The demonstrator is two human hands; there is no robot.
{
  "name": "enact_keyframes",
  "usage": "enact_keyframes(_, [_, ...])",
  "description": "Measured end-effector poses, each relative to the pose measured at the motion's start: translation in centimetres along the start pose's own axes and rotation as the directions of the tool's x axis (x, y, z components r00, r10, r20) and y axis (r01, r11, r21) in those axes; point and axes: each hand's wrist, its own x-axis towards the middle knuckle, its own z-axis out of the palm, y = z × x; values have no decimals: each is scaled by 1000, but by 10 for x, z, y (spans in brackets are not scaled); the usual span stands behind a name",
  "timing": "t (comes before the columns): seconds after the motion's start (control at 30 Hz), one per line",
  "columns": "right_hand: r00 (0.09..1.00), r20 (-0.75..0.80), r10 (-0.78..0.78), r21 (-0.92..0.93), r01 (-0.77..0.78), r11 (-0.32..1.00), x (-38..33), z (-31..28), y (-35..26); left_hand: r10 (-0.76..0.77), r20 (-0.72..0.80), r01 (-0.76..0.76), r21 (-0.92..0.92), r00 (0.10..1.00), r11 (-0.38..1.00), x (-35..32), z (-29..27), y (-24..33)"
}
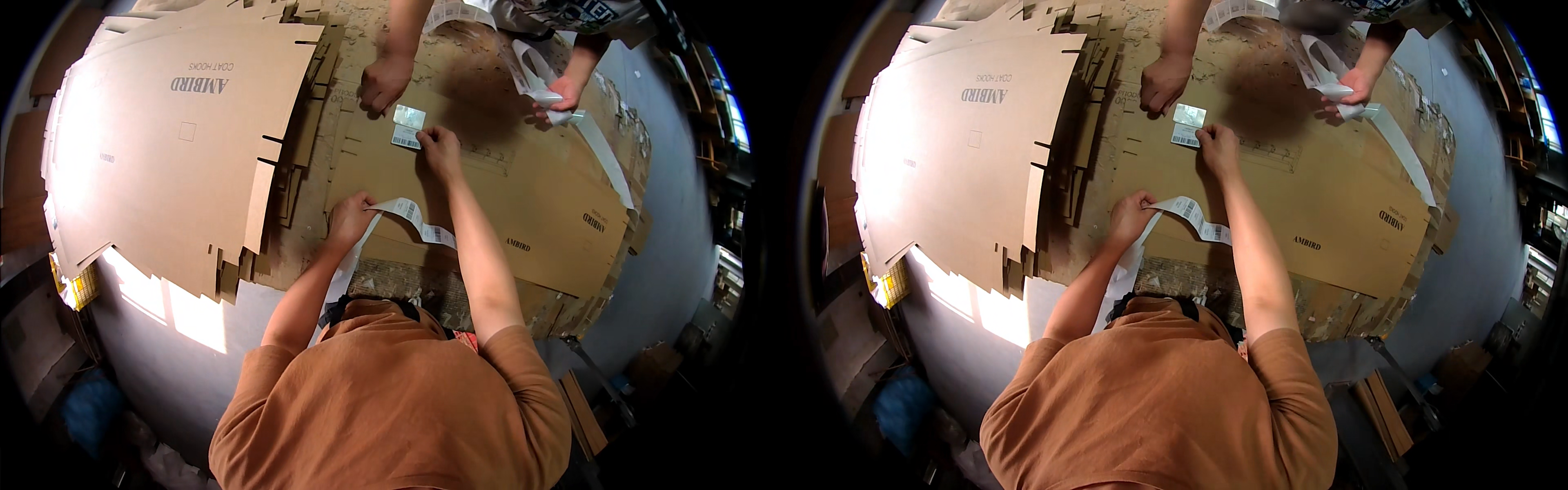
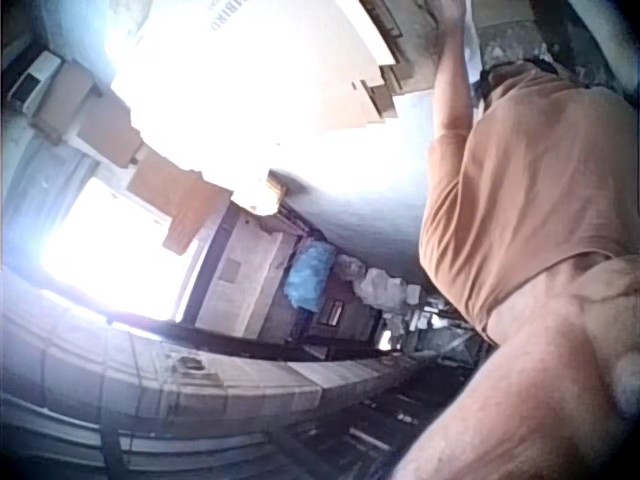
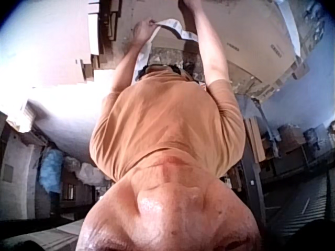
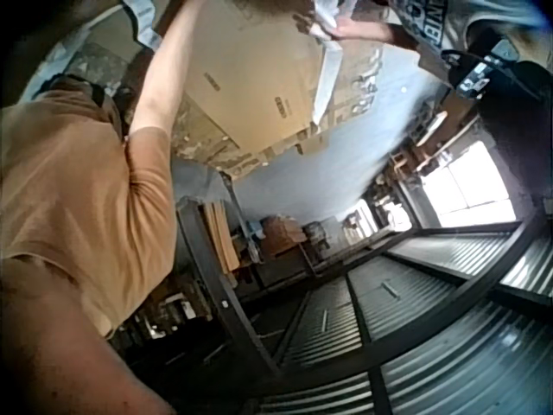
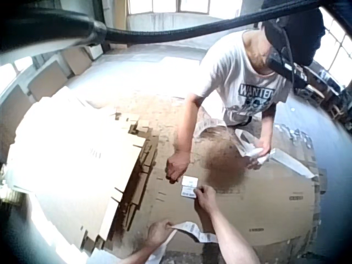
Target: The person repeatedly peels shipping labels from a roll and sticks them onto flat cardboard sheets on a work table. A coworker across the table performs the same labeling task. The person occasionally stacks labeled sheets and moves them aside.
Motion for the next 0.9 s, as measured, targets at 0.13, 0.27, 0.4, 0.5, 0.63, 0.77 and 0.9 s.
enact_keyframes(0.13, [1000,-12,16,-21,-16,1000,2,4,3,13,-7,-13,20,1000,1000,1,4,-4])
enact_keyframes(0.27, [1000,0,31,-46,-31,998,1,4,-3,43,-26,-42,53,999,998,2,4,-4])
enact_keyframes(0.4, [999,-18,39,-42,-40,998,2,6,-2,-35,50,34,31,998,999,2,-1,2])
enact_keyframes(0.5, [999,0,39,24,-39,999,8,8,12,-14,28,13,36,1000,999,2,1,-3])
enact_keyframes(0.63, [999,16,50,18,-50,999,10,9,14,4,-3,-4,43,1000,999,3,3,-3])
enact_keyframes(0.77, [996,-24,87,-64,-89,994,6,11,0,-6,-2,6,46,1000,999,4,4,-5])
enact_keyframes(0.9, [998,-52,47,-159,-54,986,3,14,-9,-10,-1,10,68,1000,998,5,5,-7])
